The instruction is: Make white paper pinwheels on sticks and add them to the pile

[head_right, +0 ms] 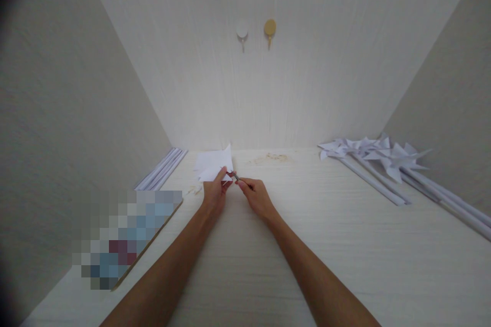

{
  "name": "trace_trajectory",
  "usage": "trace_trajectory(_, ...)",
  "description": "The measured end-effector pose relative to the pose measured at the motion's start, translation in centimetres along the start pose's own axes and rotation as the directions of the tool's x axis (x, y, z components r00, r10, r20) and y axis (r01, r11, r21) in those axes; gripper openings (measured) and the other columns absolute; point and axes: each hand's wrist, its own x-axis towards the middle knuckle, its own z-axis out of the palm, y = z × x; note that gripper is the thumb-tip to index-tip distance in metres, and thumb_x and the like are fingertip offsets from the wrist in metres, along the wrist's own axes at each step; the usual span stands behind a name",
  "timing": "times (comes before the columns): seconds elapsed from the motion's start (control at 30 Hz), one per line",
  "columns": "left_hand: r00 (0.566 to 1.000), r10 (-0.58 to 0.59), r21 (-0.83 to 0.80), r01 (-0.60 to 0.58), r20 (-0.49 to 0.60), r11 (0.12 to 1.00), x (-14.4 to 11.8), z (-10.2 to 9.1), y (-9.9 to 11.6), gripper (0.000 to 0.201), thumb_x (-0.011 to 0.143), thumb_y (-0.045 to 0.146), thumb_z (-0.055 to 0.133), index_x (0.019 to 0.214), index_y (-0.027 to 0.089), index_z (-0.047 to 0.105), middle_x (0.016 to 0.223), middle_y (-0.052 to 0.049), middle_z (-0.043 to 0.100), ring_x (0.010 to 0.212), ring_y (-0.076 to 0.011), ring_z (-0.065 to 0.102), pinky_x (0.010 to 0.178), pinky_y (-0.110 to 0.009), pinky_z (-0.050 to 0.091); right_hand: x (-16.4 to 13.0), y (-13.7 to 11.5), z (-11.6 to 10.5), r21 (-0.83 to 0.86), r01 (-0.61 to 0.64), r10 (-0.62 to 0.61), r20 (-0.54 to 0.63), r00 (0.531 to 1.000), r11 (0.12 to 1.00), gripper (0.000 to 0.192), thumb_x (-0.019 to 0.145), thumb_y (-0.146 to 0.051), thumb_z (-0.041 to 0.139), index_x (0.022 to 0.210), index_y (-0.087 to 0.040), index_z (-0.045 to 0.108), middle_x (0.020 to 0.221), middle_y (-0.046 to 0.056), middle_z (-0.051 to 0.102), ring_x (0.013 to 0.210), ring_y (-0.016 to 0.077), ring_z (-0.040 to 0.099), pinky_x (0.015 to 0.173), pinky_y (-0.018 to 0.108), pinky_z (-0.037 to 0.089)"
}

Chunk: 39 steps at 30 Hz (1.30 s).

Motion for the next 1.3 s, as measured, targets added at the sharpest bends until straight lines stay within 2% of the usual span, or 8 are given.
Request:
trace_trajectory(0.13, 1.0, -0.002, -0.01, 0.002, 0.0, 1.0, 0.0, 0.0, 0.0, 0.022, 0.057, 0.023, 0.066, 0.074, 0.015, 0.055, 0.067, 0.001, 0.06, 0.058, -0.0098, 0.06, 0.046, -0.017, 0.04, 0.1, 0.2, 0.1, -0.01, -0.005, 0.005, -0.009, 1.0, 1.0, 0.031, 0.073, -0.04, 0.042, 0.06, -0.016, 0.058, 0.046, -0.005, 0.029, 0.045, 0.008, 0.026, 0.044, 0.023, 0.018)
trace_trajectory(0.37, 0.993, 0.013, -0.05, -0.019, -0.116, 0.999, 0.6, -0.3, 0.0, 0.024, 0.056, 0.021, 0.068, 0.077, 0.017, 0.056, 0.079, -0.001, 0.062, 0.062, -0.008, 0.058, 0.049, -0.017, 0.041, -0.1, 0.0, 0.3, 0.097, -0.075, 0.08, -0.05, 0.996, 0.992, 0.025, 0.066, -0.041, 0.054, 0.066, -0.017, 0.055, 0.043, -0.008, 0.03, 0.042, 0.0073, 0.027, 0.041, 0.022, 0.019)
trace_trajectory(0.53, 1.0, -0.011, 0.039, 0.011, 0.005, 0.999, -0.2, 0.1, -0.3, 0.022, 0.053, 0.024, 0.069, 0.071, 0.016, 0.059, 0.07, 0.0, 0.062, 0.063, -0.0099, 0.058, 0.051, -0.018, 0.043, -0.1, 0.3, 0.2, 0.177, -0.111, 0.142, -0.176, 0.974, 0.978, 0.033, 0.057, -0.041, 0.064, 0.076, -0.016, 0.055, 0.042, -0.011, 0.024, 0.04, 0.0057, 0.019, 0.041, 0.022, 0.016)
trace_trajectory(0.67, 0.991, -0.018, 0.139, 0.0, 0.133, 0.99, -1.0, 0.5, -0.6, 0.024, 0.048, 0.023, 0.072, 0.068, 0.014, 0.062, 0.067, -0.003, 0.064, 0.061, -0.0128, 0.059, 0.057, -0.024, 0.047, 0.0, 0.6, 0.0, 0.179, -0.094, 0.126, -0.176, 0.976, 0.979, 0.032, 0.056, -0.042, 0.064, 0.051, -0.018, 0.044, 0.042, -0.009, 0.026, 0.041, 0.0052, 0.022, 0.042, 0.023, 0.016)
trace_trajectory(0.73, 0.988, -0.028, 0.169, 0.002, 0.155, 0.986, -1.0, 0.5, -0.6, 0.026, 0.046, 0.022, 0.073, 0.068, 0.013, 0.062, 0.068, -0.004, 0.065, 0.06, -0.0133, 0.059, 0.057, -0.026, 0.048, 0.0, 0.8, 0.0, 0.194, -0.101, 0.137, -0.182, 0.974, 0.976, 0.036, 0.058, -0.042, 0.063, 0.046, -0.019, 0.038, 0.041, -0.008, 0.028, 0.041, 0.0054, 0.023, 0.042, 0.023, 0.017)
trace_trajectory(1.0, 0.999, -0.041, -0.038, 0.042, 0.02, 0.998, 0.5, -0.3, 0.0, 0.025, 0.053, 0.026, 0.07, 0.073, 0.013, 0.061, 0.075, -0.004, 0.065, 0.063, -0.0098, 0.058, 0.06, -0.022, 0.047, 0.2, 1.0, 0.0, 0.301, -0.151, 0.216, -0.198, 0.956, 0.942, 0.03, 0.057, -0.035, 0.065, 0.05, -0.019, 0.04, 0.038, -0.009, 0.032, 0.035, 0.0043, 0.024, 0.036, 0.022, 0.016)
trace_trajectory(1.2, 1.0, -0.005, -0.001, 0.005, 0.001, 1.0, 0.6, -0.6, 0.0, 0.025, 0.053, 0.026, 0.07, 0.072, 0.013, 0.06, 0.071, -0.001, 0.063, 0.06, -0.0074, 0.056, 0.057, -0.02, 0.045, 0.1, 0.2, -0.1, 0.511, -0.129, 0.269, -0.211, 0.94, 0.85, 0.034, 0.056, -0.04, 0.066, 0.057, -0.02, 0.039, 0.036, -0.012, 0.028, 0.031, 0.0023, 0.019, 0.031, 0.019, 0.011)
trace_trajectory(1.3, 1.0, -0.008, 0.01, 0.008, -0.003, 1.0, 0.6, -0.6, 0.0, 0.026, 0.053, 0.025, 0.071, 0.073, 0.013, 0.06, 0.07, -0.001, 0.063, 0.059, -0.0077, 0.057, 0.058, -0.02, 0.046, 0.2, 0.1, -0.1, 0.559, -0.137, 0.293, -0.199, 0.935, 0.818, 0.038, 0.057, -0.043, 0.064, 0.051, -0.02, 0.034, 0.033, -0.012, 0.027, 0.029, 0.0019, 0.019, 0.03, 0.019, 0.009)
